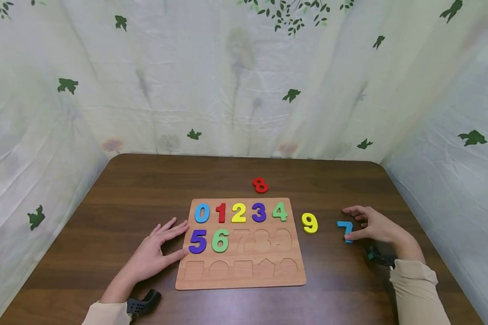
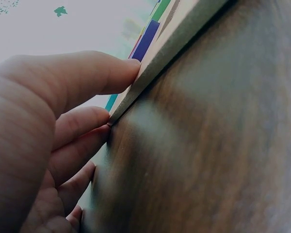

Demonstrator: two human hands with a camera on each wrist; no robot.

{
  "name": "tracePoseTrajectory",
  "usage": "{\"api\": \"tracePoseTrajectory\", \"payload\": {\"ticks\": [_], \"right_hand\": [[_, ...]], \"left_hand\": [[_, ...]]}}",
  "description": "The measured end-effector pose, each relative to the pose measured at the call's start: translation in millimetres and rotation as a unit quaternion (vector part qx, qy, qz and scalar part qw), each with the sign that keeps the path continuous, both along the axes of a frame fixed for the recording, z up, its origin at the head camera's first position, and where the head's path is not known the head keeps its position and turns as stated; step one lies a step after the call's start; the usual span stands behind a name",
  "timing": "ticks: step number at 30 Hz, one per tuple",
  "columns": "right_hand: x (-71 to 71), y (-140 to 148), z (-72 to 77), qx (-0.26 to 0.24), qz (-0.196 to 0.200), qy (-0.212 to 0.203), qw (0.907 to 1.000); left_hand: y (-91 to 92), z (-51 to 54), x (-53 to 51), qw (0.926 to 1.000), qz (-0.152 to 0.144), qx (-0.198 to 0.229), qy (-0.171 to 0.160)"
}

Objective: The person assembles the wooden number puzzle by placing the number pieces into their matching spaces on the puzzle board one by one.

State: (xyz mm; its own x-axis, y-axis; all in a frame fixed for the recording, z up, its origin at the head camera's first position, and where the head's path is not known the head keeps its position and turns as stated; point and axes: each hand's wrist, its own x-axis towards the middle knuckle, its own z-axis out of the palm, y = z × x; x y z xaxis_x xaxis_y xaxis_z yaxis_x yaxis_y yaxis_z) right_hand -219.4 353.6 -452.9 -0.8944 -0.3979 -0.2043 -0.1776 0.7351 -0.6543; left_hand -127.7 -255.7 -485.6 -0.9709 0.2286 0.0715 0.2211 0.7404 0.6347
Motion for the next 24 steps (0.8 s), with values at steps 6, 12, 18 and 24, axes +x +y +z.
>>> {"api": "tracePoseTrajectory", "payload": {"ticks": [6,12,18,24], "right_hand": [[4.9,0.6,-0.3,-0.015,0.020,-0.006,0.9997],[10.7,-0.1,-2.4,-0.021,0.020,-0.006,0.9996],[12.2,-0.8,-5.5,-0.020,0.012,0.007,0.9997],[12.3,-1.6,-5.3,-0.017,0.019,0.008,0.9996]], "left_hand": [[-0.6,-2.1,-0.9,1.0000,-0.001,0.001,-0.005],[-0.7,-3.2,-1.0,1.0000,-0.004,-0.001,-0.001],[-0.4,-3.1,-1.0,0.9999,-0.003,0.002,-0.010],[-0.7,-3.6,-0.3,1.0000,-0.004,0.001,-0.006]]}}
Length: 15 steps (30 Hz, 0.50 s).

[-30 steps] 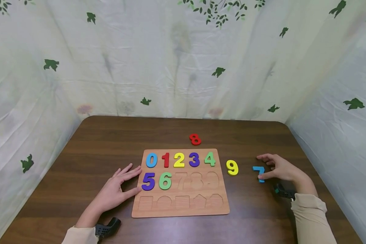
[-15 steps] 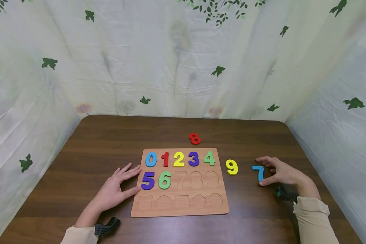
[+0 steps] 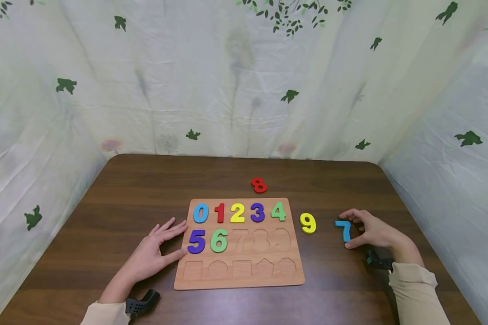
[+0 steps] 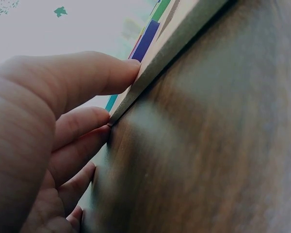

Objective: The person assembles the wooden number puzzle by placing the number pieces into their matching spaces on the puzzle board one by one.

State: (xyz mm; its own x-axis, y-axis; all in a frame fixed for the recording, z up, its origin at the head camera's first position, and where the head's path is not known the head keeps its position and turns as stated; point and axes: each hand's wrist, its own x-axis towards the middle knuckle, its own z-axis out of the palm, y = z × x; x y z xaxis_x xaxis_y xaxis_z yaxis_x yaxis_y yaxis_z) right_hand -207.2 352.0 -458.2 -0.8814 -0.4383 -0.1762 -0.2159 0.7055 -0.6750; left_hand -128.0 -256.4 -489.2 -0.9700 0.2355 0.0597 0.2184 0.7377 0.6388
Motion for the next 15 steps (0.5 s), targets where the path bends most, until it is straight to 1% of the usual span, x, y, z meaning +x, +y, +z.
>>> {"api": "tracePoseTrajectory", "payload": {"ticks": [4,11,15], "right_hand": [[0.5,-0.6,-2.3,-0.001,-0.010,-0.003,0.9999],[-1.9,-1.3,-2.2,0.008,-0.021,0.004,0.9997],[-1.4,-1.9,-1.6,0.019,-0.034,0.006,0.9992]], "left_hand": [[-0.6,-0.4,1.4,1.0000,0.000,-0.002,0.001],[0.6,0.6,1.1,0.9999,0.000,-0.002,0.013],[1.5,2.0,0.2,0.9999,-0.001,-0.001,0.011]]}}
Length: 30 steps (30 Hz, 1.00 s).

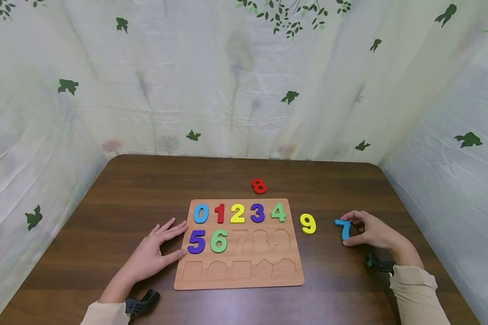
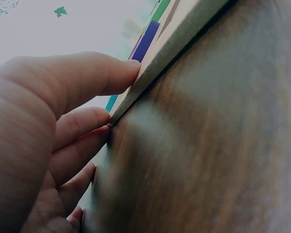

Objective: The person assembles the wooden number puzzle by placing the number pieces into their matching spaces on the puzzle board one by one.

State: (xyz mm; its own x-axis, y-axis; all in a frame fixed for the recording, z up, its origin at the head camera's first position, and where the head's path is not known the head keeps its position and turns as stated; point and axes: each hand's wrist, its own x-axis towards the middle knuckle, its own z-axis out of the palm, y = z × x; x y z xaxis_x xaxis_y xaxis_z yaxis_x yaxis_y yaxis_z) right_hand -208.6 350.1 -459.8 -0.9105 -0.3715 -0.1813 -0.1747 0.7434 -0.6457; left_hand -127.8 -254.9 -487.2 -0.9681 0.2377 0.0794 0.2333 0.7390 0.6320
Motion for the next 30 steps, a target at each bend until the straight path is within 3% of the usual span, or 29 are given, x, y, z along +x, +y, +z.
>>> {"api": "tracePoseTrajectory", "payload": {"ticks": [13,18,30], "right_hand": [[1.1,-23.6,3.0,0.018,-0.037,0.014,0.9991],[0.7,-39.0,8.7,0.010,-0.043,0.045,0.9981],[7.9,-103.6,21.9,-0.003,-0.003,0.101,0.9949]], "left_hand": [[-1.5,0.0,-0.2,1.0000,0.000,-0.002,-0.002],[-1.8,0.2,-0.1,1.0000,0.002,0.000,-0.005],[-1.2,1.2,0.5,1.0000,0.002,0.000,-0.006]]}}
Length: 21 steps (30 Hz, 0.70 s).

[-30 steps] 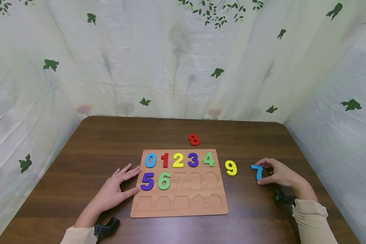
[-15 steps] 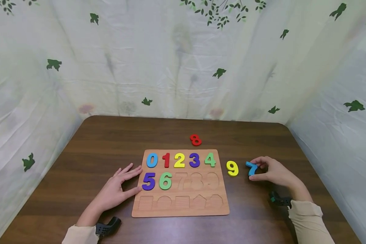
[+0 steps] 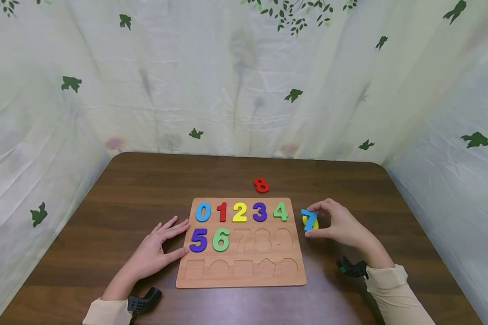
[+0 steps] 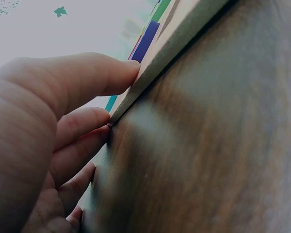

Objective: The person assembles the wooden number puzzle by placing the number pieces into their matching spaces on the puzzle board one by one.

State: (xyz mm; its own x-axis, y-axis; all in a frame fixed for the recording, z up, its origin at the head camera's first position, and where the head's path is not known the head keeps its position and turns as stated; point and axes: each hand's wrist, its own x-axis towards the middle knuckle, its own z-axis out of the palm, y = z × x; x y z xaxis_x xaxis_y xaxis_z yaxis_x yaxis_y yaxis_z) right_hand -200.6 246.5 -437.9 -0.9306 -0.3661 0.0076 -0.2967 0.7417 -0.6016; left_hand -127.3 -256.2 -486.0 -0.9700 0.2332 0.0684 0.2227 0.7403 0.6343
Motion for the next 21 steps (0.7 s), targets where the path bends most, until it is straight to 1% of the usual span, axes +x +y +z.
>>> {"api": "tracePoseTrajectory", "payload": {"ticks": [5,10,13,21], "right_hand": [[3.9,-31.3,2.2,0.012,0.023,-0.001,0.9997],[5.2,-57.4,6.6,0.007,0.055,0.007,0.9984],[5.2,-71.4,7.7,0.005,0.070,0.002,0.9975],[3.5,-103.1,3.5,0.004,0.085,0.003,0.9963]], "left_hand": [[0.3,0.5,0.3,1.0000,0.001,0.001,-0.002],[-0.1,1.7,0.6,1.0000,0.001,0.002,-0.002],[-0.5,1.2,0.6,1.0000,0.001,0.002,-0.007],[-0.1,2.4,1.3,1.0000,-0.001,0.002,-0.002]]}}
